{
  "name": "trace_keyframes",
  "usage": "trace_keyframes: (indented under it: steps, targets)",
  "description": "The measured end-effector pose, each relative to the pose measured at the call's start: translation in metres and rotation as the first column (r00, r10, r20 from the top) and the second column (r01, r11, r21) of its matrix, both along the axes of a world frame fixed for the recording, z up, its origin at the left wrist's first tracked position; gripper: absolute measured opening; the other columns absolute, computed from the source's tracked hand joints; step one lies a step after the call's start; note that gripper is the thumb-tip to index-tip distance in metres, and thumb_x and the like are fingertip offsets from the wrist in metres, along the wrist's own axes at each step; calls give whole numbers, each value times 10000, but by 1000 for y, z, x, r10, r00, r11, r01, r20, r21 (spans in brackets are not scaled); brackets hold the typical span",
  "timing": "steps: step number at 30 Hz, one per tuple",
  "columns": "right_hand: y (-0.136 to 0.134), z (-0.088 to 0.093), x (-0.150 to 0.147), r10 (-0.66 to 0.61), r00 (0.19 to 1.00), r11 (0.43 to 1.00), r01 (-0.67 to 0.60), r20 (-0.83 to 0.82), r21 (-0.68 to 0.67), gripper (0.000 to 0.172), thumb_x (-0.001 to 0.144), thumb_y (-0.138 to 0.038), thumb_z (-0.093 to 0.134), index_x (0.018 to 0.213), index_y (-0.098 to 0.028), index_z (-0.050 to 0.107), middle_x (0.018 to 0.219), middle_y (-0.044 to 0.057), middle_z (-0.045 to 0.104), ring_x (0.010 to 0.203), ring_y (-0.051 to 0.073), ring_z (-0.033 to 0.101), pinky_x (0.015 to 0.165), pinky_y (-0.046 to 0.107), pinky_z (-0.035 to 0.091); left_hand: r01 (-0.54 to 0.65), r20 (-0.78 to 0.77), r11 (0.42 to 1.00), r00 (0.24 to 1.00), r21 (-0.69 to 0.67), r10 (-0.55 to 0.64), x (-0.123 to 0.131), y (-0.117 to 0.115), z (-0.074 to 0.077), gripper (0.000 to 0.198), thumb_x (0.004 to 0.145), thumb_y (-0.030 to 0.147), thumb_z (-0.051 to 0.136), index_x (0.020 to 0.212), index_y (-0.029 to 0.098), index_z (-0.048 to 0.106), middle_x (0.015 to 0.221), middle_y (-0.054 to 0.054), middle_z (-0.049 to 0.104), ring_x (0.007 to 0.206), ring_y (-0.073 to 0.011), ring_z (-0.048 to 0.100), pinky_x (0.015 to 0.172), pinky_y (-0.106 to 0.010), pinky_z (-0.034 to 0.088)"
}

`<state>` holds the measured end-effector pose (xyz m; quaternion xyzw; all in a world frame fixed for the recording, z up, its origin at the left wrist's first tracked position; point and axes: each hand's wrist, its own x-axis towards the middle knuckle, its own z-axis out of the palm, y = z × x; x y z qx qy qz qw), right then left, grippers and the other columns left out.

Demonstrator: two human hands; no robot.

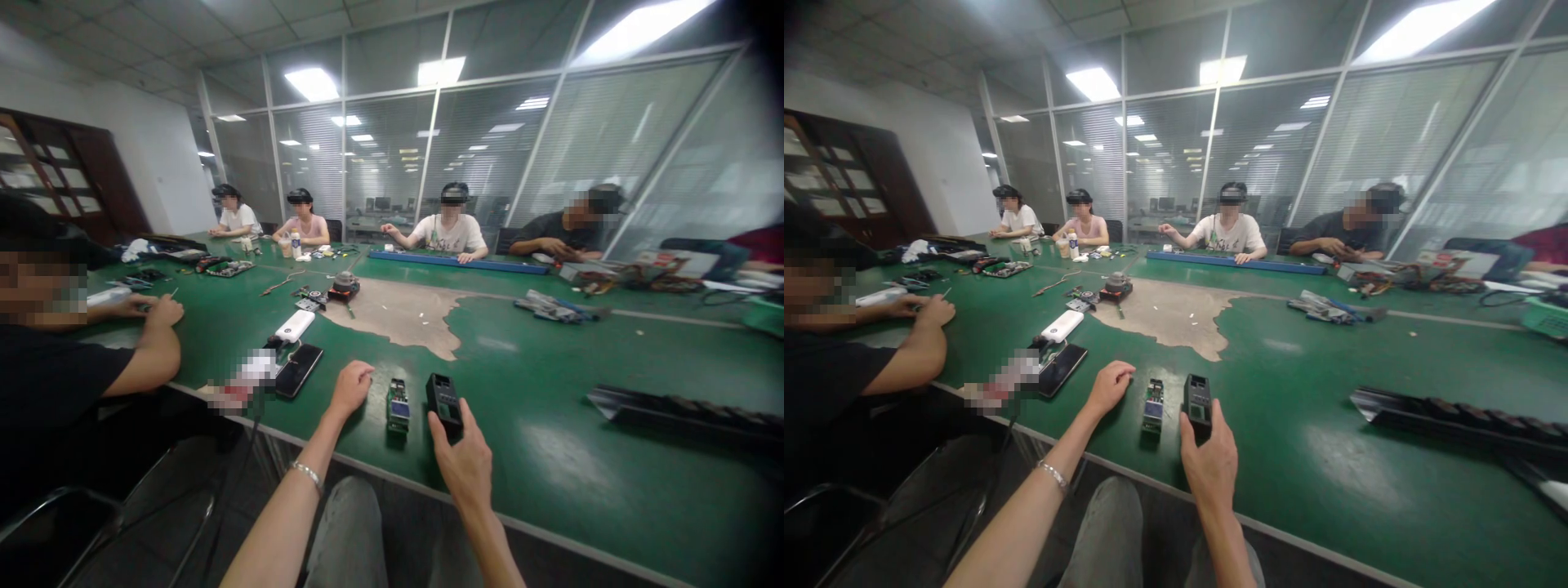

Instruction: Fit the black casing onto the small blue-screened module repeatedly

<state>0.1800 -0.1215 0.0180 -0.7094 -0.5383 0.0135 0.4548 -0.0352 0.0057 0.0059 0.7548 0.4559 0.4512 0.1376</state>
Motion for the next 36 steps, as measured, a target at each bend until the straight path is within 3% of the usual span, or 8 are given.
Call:
trace_keyframes:
  steps: [4,11,20,26,30,36]
  targets:
    - [0,-11,1,-5,1000,1000,5,30,-14,792,829,-608,457,1374,-33,424,1303,225,543,1190,328,519,1008,438,391,-4,3,1000,1000,7,4,0,0,-2,270,810,74,502,945,179,711,990,-45,692,957,-169,619,910,-303,483]
    - [-1,-15,2,-3,995,998,9,100,-58,783,830,-572,475,1350,13,437,1268,244,557,1177,340,515,995,435,400,-21,-7,1000,1000,10,21,1,1,-4,271,807,62,515,934,193,716,985,-39,696,946,-161,627,905,-294,491]
    - [-1,-17,-1,11,979,1000,-7,205,-17,908,802,-575,536,1439,14,267,1379,245,458,1236,338,457,1030,434,365,-5,-7,1000,1000,14,5,1,1,-6,275,814,65,510,943,199,713,991,-37,692,950,-160,628,900,-288,495]
    - [-4,-15,0,67,973,997,-54,221,-63,734,868,-511,467,1427,-55,336,1321,197,534,1174,316,517,989,449,392,-2,-2,1000,1000,23,2,0,2,-6,266,819,73,510,936,194,716,984,-40,692,946,-162,628,896,-288,495]
    - [-5,-6,-3,77,985,994,-63,157,-94,685,878,-504,459,1412,-82,377,1269,188,579,1125,318,562,949,463,423,-4,-5,1000,1000,21,4,0,2,-6,268,815,74,508,929,198,716,981,-38,694,947,-163,628,899,-290,492]
    - [-2,29,-31,114,993,993,-114,21,7,684,887,-503,459,1431,-104,347,1368,174,508,1228,280,514,996,402,413,-7,-15,1000,1000,16,7,1,3,-6,264,808,79,511,925,199,716,971,-38,698,948,-165,627,901,-295,493]
